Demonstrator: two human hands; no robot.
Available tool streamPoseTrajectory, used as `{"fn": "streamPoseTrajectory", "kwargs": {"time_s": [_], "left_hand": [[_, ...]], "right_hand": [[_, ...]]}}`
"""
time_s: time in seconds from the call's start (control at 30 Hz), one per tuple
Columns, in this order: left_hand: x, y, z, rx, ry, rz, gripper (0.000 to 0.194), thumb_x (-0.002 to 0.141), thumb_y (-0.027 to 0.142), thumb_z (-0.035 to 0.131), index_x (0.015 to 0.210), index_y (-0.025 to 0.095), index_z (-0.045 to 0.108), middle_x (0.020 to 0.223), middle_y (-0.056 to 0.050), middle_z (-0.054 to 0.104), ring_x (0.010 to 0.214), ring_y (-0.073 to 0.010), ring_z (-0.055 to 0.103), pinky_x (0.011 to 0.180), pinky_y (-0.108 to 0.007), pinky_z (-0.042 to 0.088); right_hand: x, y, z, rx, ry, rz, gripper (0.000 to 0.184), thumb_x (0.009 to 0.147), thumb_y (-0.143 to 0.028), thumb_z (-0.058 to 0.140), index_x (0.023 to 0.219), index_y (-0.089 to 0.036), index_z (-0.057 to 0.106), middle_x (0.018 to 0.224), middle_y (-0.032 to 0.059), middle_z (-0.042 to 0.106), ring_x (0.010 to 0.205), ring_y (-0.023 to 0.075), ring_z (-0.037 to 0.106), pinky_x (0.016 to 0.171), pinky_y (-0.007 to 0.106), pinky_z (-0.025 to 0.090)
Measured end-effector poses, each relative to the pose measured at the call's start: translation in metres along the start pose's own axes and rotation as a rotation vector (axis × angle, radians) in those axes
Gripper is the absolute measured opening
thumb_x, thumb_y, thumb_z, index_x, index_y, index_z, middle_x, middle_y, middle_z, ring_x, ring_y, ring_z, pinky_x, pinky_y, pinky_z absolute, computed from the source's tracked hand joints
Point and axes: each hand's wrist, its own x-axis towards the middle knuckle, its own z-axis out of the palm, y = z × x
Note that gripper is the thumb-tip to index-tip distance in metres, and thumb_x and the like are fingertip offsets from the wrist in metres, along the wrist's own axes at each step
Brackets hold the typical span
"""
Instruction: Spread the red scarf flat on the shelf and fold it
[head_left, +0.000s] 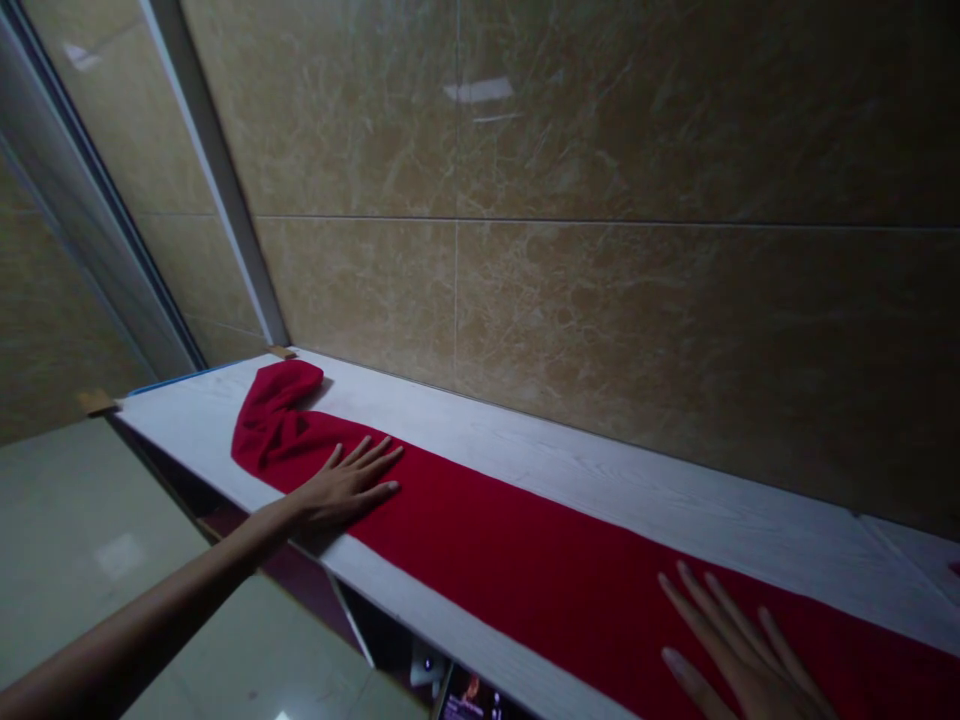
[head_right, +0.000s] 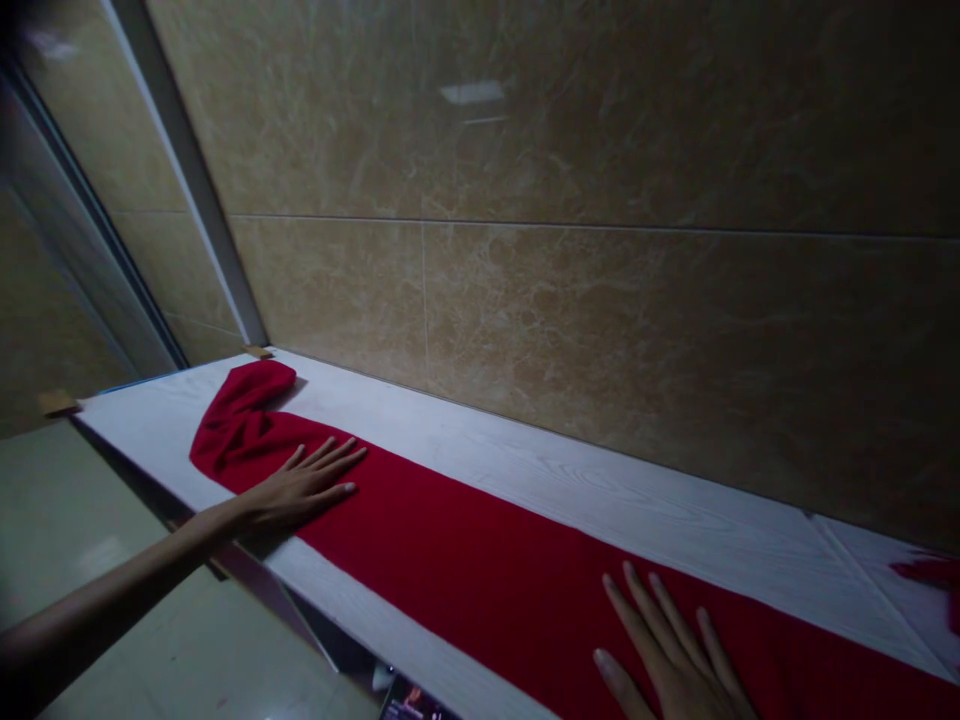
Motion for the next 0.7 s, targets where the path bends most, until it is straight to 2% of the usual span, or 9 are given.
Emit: {"fn": "streamPoseTrajectory", "kwargs": {"time_s": [0.07, 0.2, 0.4, 0.47, 0.57, 0.7], "left_hand": [[0.002, 0.005, -0.004, 0.004, -0.007, -0.006, 0.077, 0.105, 0.071, 0.028, 0.168, 0.027, 0.025, 0.173, -0.008, 0.009, 0.160, -0.0417, 0.001, 0.123, -0.075, 0.006], [0.004, 0.018, -0.005, 0.016, 0.069, 0.034, 0.078, 0.105, 0.072, 0.027, 0.168, 0.027, 0.023, 0.174, -0.006, 0.009, 0.161, -0.0392, 0.000, 0.126, -0.070, 0.006], [0.002, 0.030, 0.001, 0.019, -0.022, 0.040, 0.079, 0.104, 0.074, 0.030, 0.168, 0.028, 0.025, 0.173, -0.009, 0.011, 0.160, -0.0394, 0.004, 0.125, -0.072, 0.007], [0.002, 0.035, 0.000, 0.023, 0.006, 0.055, 0.077, 0.104, 0.073, 0.030, 0.167, 0.030, 0.025, 0.173, -0.007, 0.011, 0.160, -0.0419, 0.003, 0.124, -0.074, 0.009], [0.002, 0.050, 0.001, 0.024, 0.068, 0.153, 0.074, 0.104, 0.073, 0.032, 0.167, 0.034, 0.025, 0.173, -0.004, 0.011, 0.159, -0.0434, 0.003, 0.124, -0.075, 0.010], [0.001, 0.069, 0.011, 0.003, 0.016, 0.181, 0.077, 0.103, 0.076, 0.032, 0.167, 0.034, 0.025, 0.173, -0.006, 0.011, 0.160, -0.0403, 0.002, 0.126, -0.072, 0.007]], "right_hand": [[0.001, -0.005, -0.003, -0.011, 0.008, 0.020, 0.062, 0.100, -0.067, 0.042, 0.153, -0.038, 0.055, 0.154, 0.0029, 0.053, 0.144, 0.0427, 0.048, 0.113, 0.078, 0.041], [0.001, -0.009, -0.010, 0.009, 0.009, 0.005, 0.068, 0.101, -0.068, 0.042, 0.159, -0.033, 0.047, 0.160, 0.0041, 0.045, 0.147, 0.0401, 0.044, 0.115, 0.074, 0.042], [0.002, -0.017, -0.023, 0.018, 0.007, -0.001, 0.065, 0.104, -0.065, 0.040, 0.158, -0.032, 0.046, 0.161, 0.0054, 0.043, 0.149, 0.0388, 0.042, 0.114, 0.073, 0.042], [0.003, -0.021, -0.025, 0.016, 0.027, 0.005, 0.064, 0.103, -0.065, 0.042, 0.158, -0.033, 0.047, 0.161, 0.0057, 0.043, 0.148, 0.0384, 0.042, 0.114, 0.073, 0.042], [0.004, -0.026, -0.029, 0.016, 0.039, 0.024, 0.064, 0.103, -0.066, 0.042, 0.158, -0.033, 0.047, 0.161, 0.0055, 0.043, 0.149, 0.0378, 0.040, 0.114, 0.073, 0.041], [0.006, -0.031, -0.033, 0.028, 0.012, 0.054, 0.066, 0.103, -0.067, 0.039, 0.157, -0.030, 0.048, 0.162, 0.0063, 0.040, 0.151, 0.0371, 0.037, 0.116, 0.073, 0.038]]}}
